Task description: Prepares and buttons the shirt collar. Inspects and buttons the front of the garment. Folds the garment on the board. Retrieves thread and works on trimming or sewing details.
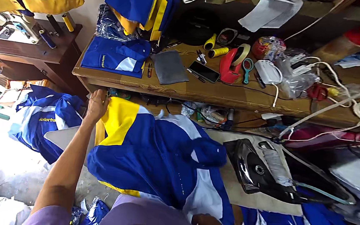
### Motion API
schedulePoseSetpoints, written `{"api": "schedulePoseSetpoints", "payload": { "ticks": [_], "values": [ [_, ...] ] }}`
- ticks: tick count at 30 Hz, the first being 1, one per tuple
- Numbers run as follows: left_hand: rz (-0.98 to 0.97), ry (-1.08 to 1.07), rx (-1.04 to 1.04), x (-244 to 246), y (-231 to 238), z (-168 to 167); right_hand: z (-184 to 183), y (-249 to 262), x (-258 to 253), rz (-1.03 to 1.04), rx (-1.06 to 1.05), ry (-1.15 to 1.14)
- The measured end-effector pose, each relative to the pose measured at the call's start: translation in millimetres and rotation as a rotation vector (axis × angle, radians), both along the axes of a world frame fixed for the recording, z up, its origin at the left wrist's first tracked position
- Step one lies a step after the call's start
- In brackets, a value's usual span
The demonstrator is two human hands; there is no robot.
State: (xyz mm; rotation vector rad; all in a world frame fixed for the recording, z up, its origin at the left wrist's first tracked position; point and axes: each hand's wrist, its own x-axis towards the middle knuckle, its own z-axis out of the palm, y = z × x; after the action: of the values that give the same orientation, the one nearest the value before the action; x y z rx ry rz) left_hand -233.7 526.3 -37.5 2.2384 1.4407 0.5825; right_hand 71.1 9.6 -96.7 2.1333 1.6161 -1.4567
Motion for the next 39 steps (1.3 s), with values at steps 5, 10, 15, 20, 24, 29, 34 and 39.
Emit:
{"api": "schedulePoseSetpoints", "payload": {
  "ticks": [5,10,15,20,24,29,34,39],
  "values": [
    [-0.024,-0.101,-0.466,-50,-35,-43,28,74,67,-0.507,0.5,-0.118],
    [0.247,-0.021,-0.494,-55,-89,-74,-9,141,104,-0.439,0.731,-0.189],
    [-0.001,0.32,-0.566,13,-105,-70,-47,156,100,-0.267,0.718,-0.222],
    [0.192,0.218,-0.426,-17,-54,-29,-50,149,116,-0.241,0.801,-0.241],
    [0.566,-0.125,-0.151,-77,-35,-21,-46,143,119,-0.33,0.819,-0.225],
    [0.62,-0.165,-0.348,-110,-102,-74,-39,118,119,-0.253,0.774,-0.189],
    [0.614,-0.108,-0.3,-121,-160,-93,-7,88,133,-0.204,0.342,-0.431],
    [0.553,-0.125,-0.523,-126,-154,-86,20,94,135,-0.197,0.342,-0.388]
  ]
}}
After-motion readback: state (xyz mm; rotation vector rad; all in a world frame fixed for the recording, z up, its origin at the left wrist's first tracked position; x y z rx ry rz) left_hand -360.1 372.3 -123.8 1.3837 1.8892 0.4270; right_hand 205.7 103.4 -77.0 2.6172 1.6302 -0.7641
